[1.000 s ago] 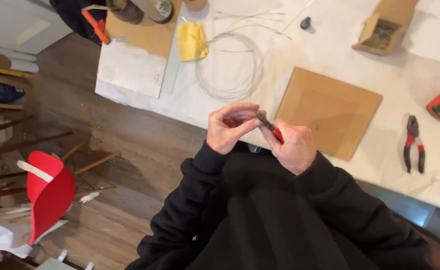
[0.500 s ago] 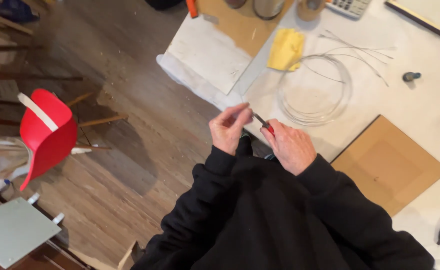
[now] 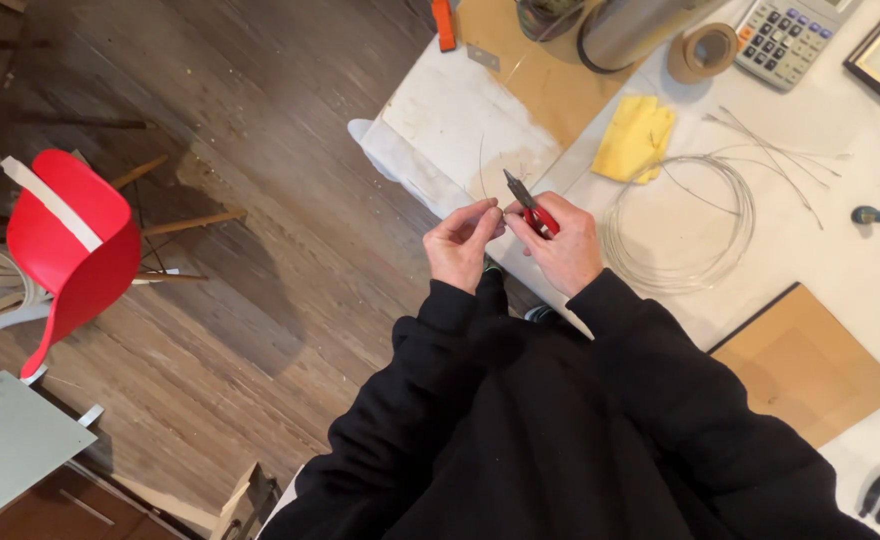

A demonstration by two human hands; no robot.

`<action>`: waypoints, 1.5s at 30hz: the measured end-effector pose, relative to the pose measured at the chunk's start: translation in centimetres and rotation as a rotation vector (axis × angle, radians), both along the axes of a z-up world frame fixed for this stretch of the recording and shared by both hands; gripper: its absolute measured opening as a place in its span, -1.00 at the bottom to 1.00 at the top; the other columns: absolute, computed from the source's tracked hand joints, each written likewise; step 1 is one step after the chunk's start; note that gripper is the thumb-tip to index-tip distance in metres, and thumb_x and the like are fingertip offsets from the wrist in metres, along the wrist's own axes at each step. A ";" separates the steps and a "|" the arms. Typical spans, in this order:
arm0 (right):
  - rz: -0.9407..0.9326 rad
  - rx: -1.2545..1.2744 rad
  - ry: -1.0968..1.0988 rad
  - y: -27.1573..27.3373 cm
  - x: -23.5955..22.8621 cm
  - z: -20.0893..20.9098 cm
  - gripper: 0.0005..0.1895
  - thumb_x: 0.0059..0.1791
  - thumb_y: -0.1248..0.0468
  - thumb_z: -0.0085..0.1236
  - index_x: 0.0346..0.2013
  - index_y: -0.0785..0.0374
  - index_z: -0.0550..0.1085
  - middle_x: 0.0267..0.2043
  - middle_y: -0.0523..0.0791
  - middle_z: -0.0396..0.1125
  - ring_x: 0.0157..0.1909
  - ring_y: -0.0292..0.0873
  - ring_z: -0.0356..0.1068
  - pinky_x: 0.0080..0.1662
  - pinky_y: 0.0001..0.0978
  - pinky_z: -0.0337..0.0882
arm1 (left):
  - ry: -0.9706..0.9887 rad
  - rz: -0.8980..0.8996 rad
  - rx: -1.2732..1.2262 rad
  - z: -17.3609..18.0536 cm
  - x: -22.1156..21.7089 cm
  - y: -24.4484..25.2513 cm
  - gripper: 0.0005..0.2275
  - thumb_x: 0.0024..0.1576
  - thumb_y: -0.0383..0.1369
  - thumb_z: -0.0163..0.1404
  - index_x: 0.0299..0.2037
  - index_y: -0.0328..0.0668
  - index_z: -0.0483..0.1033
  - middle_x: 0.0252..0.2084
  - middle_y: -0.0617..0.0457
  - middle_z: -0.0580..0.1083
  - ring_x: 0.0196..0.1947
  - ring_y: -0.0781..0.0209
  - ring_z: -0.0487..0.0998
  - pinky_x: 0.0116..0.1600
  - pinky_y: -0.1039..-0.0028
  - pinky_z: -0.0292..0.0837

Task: Wiring a picture frame for hanging.

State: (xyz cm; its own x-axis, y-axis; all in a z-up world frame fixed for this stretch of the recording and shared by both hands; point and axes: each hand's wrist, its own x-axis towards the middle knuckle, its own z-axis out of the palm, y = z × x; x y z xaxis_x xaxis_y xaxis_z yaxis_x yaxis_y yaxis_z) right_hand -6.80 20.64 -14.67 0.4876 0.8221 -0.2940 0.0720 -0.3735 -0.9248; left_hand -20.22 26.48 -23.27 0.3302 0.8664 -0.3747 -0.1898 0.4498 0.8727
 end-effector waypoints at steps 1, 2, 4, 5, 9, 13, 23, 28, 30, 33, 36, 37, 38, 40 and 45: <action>0.004 -0.002 0.001 0.2 -0.1 -0.4 -0.86 0.02 0.33 0.29 -0.16 0.32 0.57 -0.35 -0.17 0.43 -0.46 -0.39 0.38 -0.42 -0.52 0.42 | 0.001 0.004 -0.002 -0.1 0.1 0.3 -0.83 0.17 -0.58 0.16 -0.06 -0.52 0.61 -0.24 -0.11 0.61 -0.26 0.23 0.66 -0.09 0.40 0.68; -0.001 -0.010 0.020 0.4 -0.2 -0.8 -0.86 0.03 0.33 0.28 -0.16 0.32 0.57 -0.36 -0.17 0.43 -0.47 -0.38 0.37 -0.43 -0.51 0.41 | -0.004 0.024 -0.020 -0.2 0.2 0.5 -0.83 0.17 -0.57 0.16 -0.07 -0.51 0.61 -0.23 -0.11 0.61 -0.26 0.23 0.66 -0.08 0.39 0.68; -0.012 -0.022 0.036 0.5 -0.1 -1.7 -0.87 0.03 0.32 0.27 -0.17 0.32 0.56 -0.38 -0.16 0.42 -0.48 -0.38 0.36 -0.43 -0.51 0.41 | -0.011 0.040 -0.044 -0.7 0.6 0.7 -0.83 0.16 -0.57 0.16 -0.07 -0.50 0.61 -0.22 -0.11 0.61 -0.27 0.23 0.66 -0.08 0.39 0.68; -0.035 -0.049 0.086 0.4 0.0 -2.3 -0.87 0.04 0.31 0.25 -0.16 0.31 0.55 -0.39 -0.16 0.42 -0.49 -0.38 0.34 -0.43 -0.51 0.39 | -0.009 0.044 -0.043 -0.9 0.8 0.7 -0.84 0.17 -0.57 0.16 -0.07 -0.49 0.61 -0.21 -0.10 0.61 -0.26 0.23 0.66 -0.08 0.39 0.68; -0.055 -0.122 0.088 1.3 -0.1 -4.1 -0.86 0.07 0.27 0.23 -0.17 0.29 0.54 -0.43 -0.09 0.39 -0.51 -0.28 0.34 -0.42 -0.43 0.38 | 0.106 0.052 0.085 -0.6 1.0 0.9 -0.86 0.18 -0.58 0.15 -0.08 -0.47 0.61 -0.20 -0.05 0.58 -0.24 0.25 0.65 -0.09 0.45 0.63; 0.002 -0.078 -0.174 1.3 0.7 -6.9 -0.85 0.06 0.27 0.24 -0.19 0.31 0.53 -0.38 0.01 0.41 -0.40 -0.06 0.41 -0.33 -0.28 0.42 | 0.198 0.063 0.186 -0.5 0.7 1.1 -0.87 0.18 -0.60 0.15 -0.09 -0.45 0.62 -0.20 0.00 0.55 -0.22 0.26 0.65 -0.11 0.49 0.61; 0.011 -0.106 -0.413 -1.9 2.2 -8.5 -0.79 0.09 0.20 0.17 -0.18 0.32 0.51 -0.25 0.09 0.38 -0.23 0.19 0.39 -0.20 -0.04 0.37 | 0.211 0.045 0.232 1.3 -1.4 0.6 -0.89 0.20 -0.61 0.12 -0.10 -0.46 0.61 -0.21 0.01 0.53 -0.21 0.26 0.65 -0.08 0.52 0.61; 0.039 -0.287 -0.596 -12.2 1.2 -7.6 -0.74 0.11 0.17 0.10 0.01 0.24 0.44 -0.12 0.05 0.35 -0.14 0.18 0.38 -0.14 -0.03 0.36 | 0.156 -0.063 0.266 3.8 0.4 -0.2 -0.88 0.20 -0.61 0.12 -0.08 -0.46 0.61 -0.20 0.01 0.53 -0.20 0.26 0.64 -0.09 0.52 0.62; 0.131 -0.446 -0.698 -15.7 0.3 -8.8 -0.70 0.07 0.17 0.11 0.06 0.19 0.41 -0.05 0.00 0.32 -0.04 0.12 0.37 -0.04 -0.03 0.35 | 0.170 -0.201 0.294 4.9 2.1 -1.1 -0.86 0.18 -0.61 0.13 -0.07 -0.42 0.62 -0.19 0.00 0.54 -0.21 0.26 0.64 -0.12 0.52 0.61; 0.046 -0.394 -0.853 -15.8 0.6 -5.6 -0.52 -0.03 0.17 0.19 0.15 0.17 0.35 0.09 -0.04 0.28 0.11 0.05 0.36 0.05 -0.02 0.35 | 0.153 -0.416 0.341 6.2 5.4 -3.8 -0.84 0.17 -0.60 0.14 -0.07 -0.37 0.63 -0.19 -0.01 0.55 -0.21 0.27 0.64 -0.12 0.53 0.62; -0.246 -0.103 -0.544 -17.4 2.0 0.0 -0.36 -0.08 0.27 0.25 0.27 0.23 0.28 0.19 -0.04 0.27 0.16 -0.04 0.35 0.07 -0.14 0.40 | 0.101 -0.726 0.391 5.9 7.8 -7.2 -0.85 0.17 -0.58 0.15 -0.07 -0.32 0.64 -0.20 0.00 0.56 -0.20 0.29 0.63 -0.12 0.54 0.61; -0.291 -0.120 -0.556 -19.2 2.7 0.3 -0.36 -0.08 0.27 0.25 0.27 0.23 0.28 0.19 -0.04 0.27 0.16 -0.04 0.35 0.07 -0.14 0.40 | 0.078 -0.769 0.394 5.1 8.9 -8.5 -0.85 0.17 -0.58 0.15 -0.07 -0.32 0.64 -0.20 0.00 0.56 -0.20 0.29 0.63 -0.12 0.54 0.61; -0.393 -0.017 -0.356 -21.3 2.6 0.8 -0.45 -0.05 0.33 0.26 0.22 0.26 0.34 0.13 -0.05 0.31 0.09 -0.10 0.39 0.03 -0.23 0.44 | 0.054 -0.944 0.369 4.6 9.1 -10.2 -0.86 0.17 -0.56 0.15 -0.09 -0.32 0.65 -0.21 0.01 0.57 -0.21 0.30 0.64 -0.12 0.55 0.60; -0.527 0.092 -0.168 -25.4 2.7 1.6 -0.53 -0.02 0.39 0.27 0.17 0.29 0.40 0.07 -0.07 0.36 0.02 -0.16 0.43 -0.01 -0.32 0.48 | 0.017 -1.154 0.348 4.2 10.1 -13.7 -0.87 0.17 -0.54 0.15 -0.10 -0.31 0.65 -0.21 0.02 0.58 -0.21 0.32 0.64 -0.13 0.56 0.59; -0.781 0.111 -0.145 -34.6 4.3 2.2 -0.82 0.05 0.45 0.17 -0.05 0.35 0.58 -0.16 -0.10 0.49 -0.15 -0.22 0.52 -0.11 -0.44 0.53 | 0.084 -1.383 0.140 4.7 13.4 -22.1 -0.85 0.13 -0.46 0.21 -0.13 -0.34 0.64 -0.27 0.05 0.63 -0.30 0.37 0.64 -0.18 0.56 0.59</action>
State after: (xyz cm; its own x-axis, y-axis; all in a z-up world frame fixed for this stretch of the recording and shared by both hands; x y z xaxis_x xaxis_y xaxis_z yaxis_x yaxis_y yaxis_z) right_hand -2.54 -13.94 -12.48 0.9613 0.2480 -0.1202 -0.0499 -0.2720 -0.9610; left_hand -6.84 4.35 -18.54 0.9209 -0.1090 -0.3743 0.3869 0.1363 0.9120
